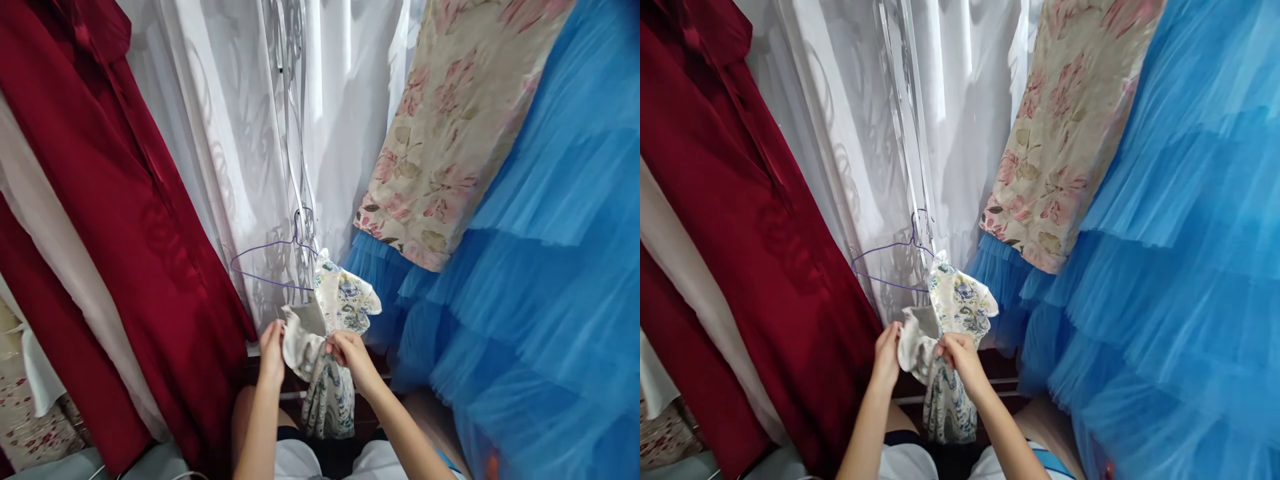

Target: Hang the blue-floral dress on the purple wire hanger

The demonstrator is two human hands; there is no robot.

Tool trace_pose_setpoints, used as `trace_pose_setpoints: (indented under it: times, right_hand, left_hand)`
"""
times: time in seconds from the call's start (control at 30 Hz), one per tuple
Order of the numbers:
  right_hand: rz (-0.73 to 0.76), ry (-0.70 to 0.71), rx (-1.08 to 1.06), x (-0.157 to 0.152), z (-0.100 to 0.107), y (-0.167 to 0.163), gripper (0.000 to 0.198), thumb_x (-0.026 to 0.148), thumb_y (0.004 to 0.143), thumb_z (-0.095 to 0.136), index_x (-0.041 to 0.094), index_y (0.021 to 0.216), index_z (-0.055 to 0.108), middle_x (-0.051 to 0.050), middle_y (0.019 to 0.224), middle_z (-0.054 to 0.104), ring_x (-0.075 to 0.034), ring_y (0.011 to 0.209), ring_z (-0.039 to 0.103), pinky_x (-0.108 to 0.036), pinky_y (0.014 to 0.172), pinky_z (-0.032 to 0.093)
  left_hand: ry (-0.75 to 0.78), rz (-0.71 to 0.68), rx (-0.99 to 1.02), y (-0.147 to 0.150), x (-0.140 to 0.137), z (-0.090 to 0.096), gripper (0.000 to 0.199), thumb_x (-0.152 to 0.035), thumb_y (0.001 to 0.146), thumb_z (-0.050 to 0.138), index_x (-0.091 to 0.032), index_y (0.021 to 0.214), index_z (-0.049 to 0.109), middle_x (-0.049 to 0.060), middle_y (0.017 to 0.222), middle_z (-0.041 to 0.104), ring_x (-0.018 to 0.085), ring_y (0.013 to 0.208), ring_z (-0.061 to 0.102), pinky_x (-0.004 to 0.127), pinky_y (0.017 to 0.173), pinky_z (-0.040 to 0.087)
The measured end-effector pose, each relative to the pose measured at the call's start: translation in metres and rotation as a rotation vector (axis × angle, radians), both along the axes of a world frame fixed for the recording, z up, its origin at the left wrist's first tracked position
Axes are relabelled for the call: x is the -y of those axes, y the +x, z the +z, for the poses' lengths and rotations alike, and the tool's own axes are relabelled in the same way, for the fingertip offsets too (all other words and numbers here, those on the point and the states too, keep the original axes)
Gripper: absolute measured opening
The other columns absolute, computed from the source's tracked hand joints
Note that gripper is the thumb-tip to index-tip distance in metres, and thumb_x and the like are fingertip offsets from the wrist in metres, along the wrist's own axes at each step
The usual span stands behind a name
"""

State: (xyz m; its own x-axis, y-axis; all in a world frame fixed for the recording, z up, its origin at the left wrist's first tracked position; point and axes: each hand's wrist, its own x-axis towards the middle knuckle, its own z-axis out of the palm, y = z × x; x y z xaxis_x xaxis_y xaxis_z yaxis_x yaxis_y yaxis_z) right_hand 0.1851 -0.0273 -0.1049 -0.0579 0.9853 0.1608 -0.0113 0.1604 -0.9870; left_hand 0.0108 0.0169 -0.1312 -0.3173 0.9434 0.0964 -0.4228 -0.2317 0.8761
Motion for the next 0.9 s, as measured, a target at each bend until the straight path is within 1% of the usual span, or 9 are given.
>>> trace_pose_setpoints:
  times: [0.07,0.17,0.23,0.37,0.47,0.57,0.67,0.77,0.9]
  right_hand:
    - [-0.04,-0.031,0.048,0.007,-0.016,0.014,0.033,0.032,0.08,0.049,0.017,0.052,0.057,0.004,0.039,0.039,-0.01,0.039,0.032,-0.025,0.046,0.025]
    - [-0.111,0.023,0.136,0.025,-0.019,0.03,0.026,0.04,0.081,0.061,0.016,0.071,0.067,-0.002,0.063,0.06,-0.017,0.061,0.053,-0.028,0.061,0.041]
    - [-0.073,0.039,0.111,0.039,-0.009,0.035,0.035,0.049,0.086,0.059,0.017,0.094,0.07,-0.007,0.087,0.068,-0.024,0.087,0.06,-0.035,0.081,0.046]
    - [0.266,-0.052,0.006,0.065,0.014,0.034,0.051,0.058,0.094,0.045,0.017,0.117,0.065,-0.01,0.108,0.067,-0.028,0.111,0.055,-0.044,0.101,0.041]
    - [0.474,-0.034,0.001,0.072,0.025,0.029,0.05,0.052,0.087,0.061,0.016,0.123,0.061,-0.01,0.114,0.064,-0.028,0.11,0.056,-0.044,0.101,0.041]
    - [0.522,-0.045,0.017,0.073,0.038,0.033,0.043,0.045,0.084,0.069,0.016,0.115,0.064,-0.007,0.104,0.066,-0.023,0.097,0.059,-0.038,0.092,0.047]
    - [0.512,-0.104,0.076,0.071,0.059,0.059,0.031,0.041,0.082,0.07,0.015,0.099,0.067,-0.003,0.086,0.066,-0.018,0.08,0.059,-0.029,0.075,0.049]
    - [0.398,-0.072,0.274,0.057,0.083,0.104,0.024,0.035,0.076,0.073,0.012,0.082,0.067,0.0,0.07,0.062,-0.013,0.061,0.052,-0.021,0.055,0.042]
    - [0.057,0.052,0.324,0.005,0.114,0.154,0.015,0.028,0.072,0.068,0.014,0.069,0.064,0.002,0.06,0.058,-0.012,0.053,0.048,-0.021,0.049,0.038]
  left_hand:
    - [0.005,-0.225,0.149,0.027,0.027,0.006,0.038,-0.048,0.07,0.078,-0.014,0.075,0.06,-0.002,0.063,0.05,0.009,0.057,0.049,0.02,0.056,0.04]
    - [0.063,-0.381,0.174,0.051,0.059,0.035,0.032,-0.045,0.077,0.074,-0.016,0.079,0.061,-0.003,0.064,0.046,0.008,0.057,0.045,0.018,0.057,0.038]
    - [0.127,-0.416,0.05,0.061,0.074,0.054,0.029,-0.045,0.083,0.068,-0.016,0.081,0.063,-0.002,0.067,0.048,0.009,0.059,0.045,0.019,0.058,0.039]
    - [0.233,-0.323,-0.397,0.075,0.088,0.072,0.029,-0.046,0.09,0.057,-0.018,0.086,0.067,0.004,0.076,0.06,0.015,0.072,0.056,0.026,0.071,0.045]
    - [0.273,-0.214,-0.587,0.073,0.086,0.067,0.037,-0.048,0.086,0.062,-0.023,0.113,0.065,0.007,0.098,0.066,0.022,0.096,0.06,0.033,0.093,0.043]
    - [0.156,-0.495,-0.575,0.058,0.083,0.047,0.058,-0.062,0.09,0.045,-0.023,0.132,0.054,0.009,0.11,0.065,0.024,0.106,0.058,0.037,0.096,0.042]
    - [-0.009,-0.706,-0.704,0.043,0.089,0.017,0.072,-0.073,0.088,0.032,-0.015,0.112,0.066,0.011,0.1,0.066,0.026,0.1,0.058,0.036,0.089,0.045]
    - [0.044,-0.587,-0.951,0.032,0.094,0.0,0.059,-0.07,0.081,0.053,-0.014,0.088,0.07,0.008,0.088,0.066,0.024,0.09,0.056,0.032,0.083,0.044]
    - [0.227,-0.37,-1.094,0.012,0.079,0.015,0.038,-0.051,0.083,0.063,-0.017,0.066,0.064,0.003,0.068,0.058,0.018,0.071,0.051,0.028,0.072,0.041]
